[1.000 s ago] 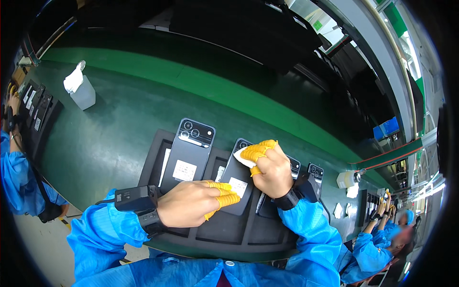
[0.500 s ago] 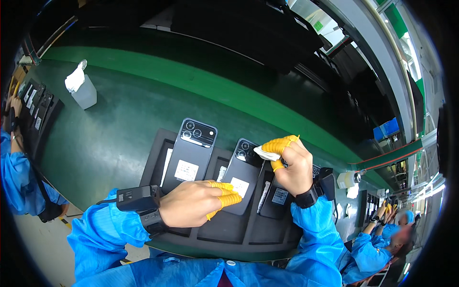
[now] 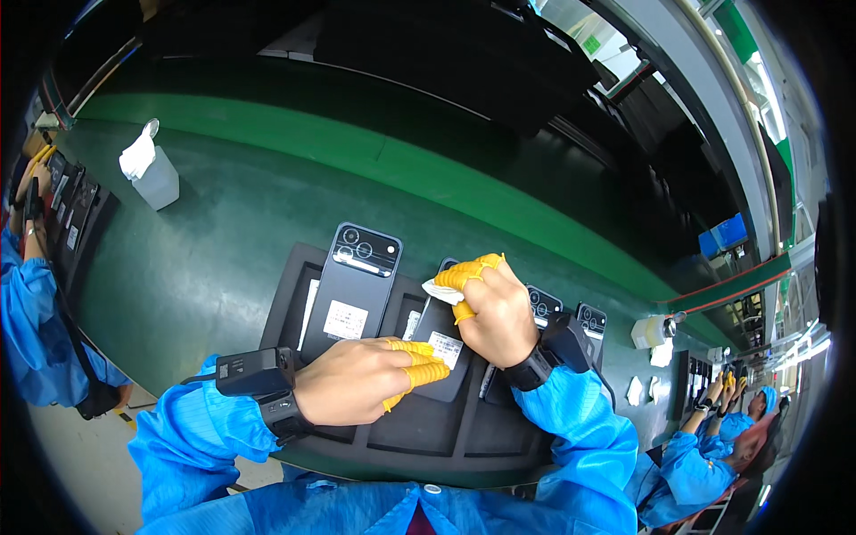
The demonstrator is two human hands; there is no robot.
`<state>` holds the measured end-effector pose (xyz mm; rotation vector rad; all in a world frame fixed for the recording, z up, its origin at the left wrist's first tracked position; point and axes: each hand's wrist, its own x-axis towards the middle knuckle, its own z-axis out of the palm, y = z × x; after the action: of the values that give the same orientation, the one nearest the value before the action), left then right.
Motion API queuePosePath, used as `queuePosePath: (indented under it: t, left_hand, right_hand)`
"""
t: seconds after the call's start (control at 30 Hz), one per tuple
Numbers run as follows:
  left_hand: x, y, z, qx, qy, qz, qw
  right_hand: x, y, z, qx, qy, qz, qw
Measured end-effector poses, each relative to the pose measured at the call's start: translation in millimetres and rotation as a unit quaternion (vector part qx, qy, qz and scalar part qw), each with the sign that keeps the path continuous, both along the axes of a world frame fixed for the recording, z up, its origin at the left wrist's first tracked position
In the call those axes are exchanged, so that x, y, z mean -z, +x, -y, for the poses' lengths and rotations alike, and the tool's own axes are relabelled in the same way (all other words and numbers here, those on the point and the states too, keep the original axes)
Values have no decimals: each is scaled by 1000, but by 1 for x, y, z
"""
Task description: The person is cleaning the camera lenses and back covers of several mobile phones on a production line.
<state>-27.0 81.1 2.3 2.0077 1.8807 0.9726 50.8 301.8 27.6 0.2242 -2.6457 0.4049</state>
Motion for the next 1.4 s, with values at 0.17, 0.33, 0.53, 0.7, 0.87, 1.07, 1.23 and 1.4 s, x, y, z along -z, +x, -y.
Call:
queuePosePath:
  t: [0.17, 0.33, 0.53, 0.7, 0.87, 1.07, 1.23, 1.4]
  left_hand:
    - [-1, 2, 1, -14, -14, 0, 1000]
    - [1, 1, 3, -15, -22, -2, 1000]
    - [0, 0, 1, -7, -34, -12, 999]
    - [2, 1, -1, 2, -10, -2, 1000]
    - [2, 1, 4, -7, -42, -4, 999]
    - [-5, 0, 1, -6, -76, -6, 997]
    - [-2, -1, 1, -3, -61, -13, 998]
    - [1, 0, 5, -5, -88, -21, 996]
  right_hand:
    - [-11, 16, 0, 29, -27, 76, 996]
    - [-29, 36, -10, 34, -97, 99, 990]
    - [-26, 19, -34, 18, 33, -24, 999]
    - [-14, 10, -29, -33, 145, -10, 989]
    - [-36, 42, -41, -6, 193, 122, 973]
    - [-36, 12, -29, -24, 108, -52, 992]
    - [-11, 22, -27, 26, 159, 6, 987]
    - [-21, 55, -15, 3, 104, 88, 991]
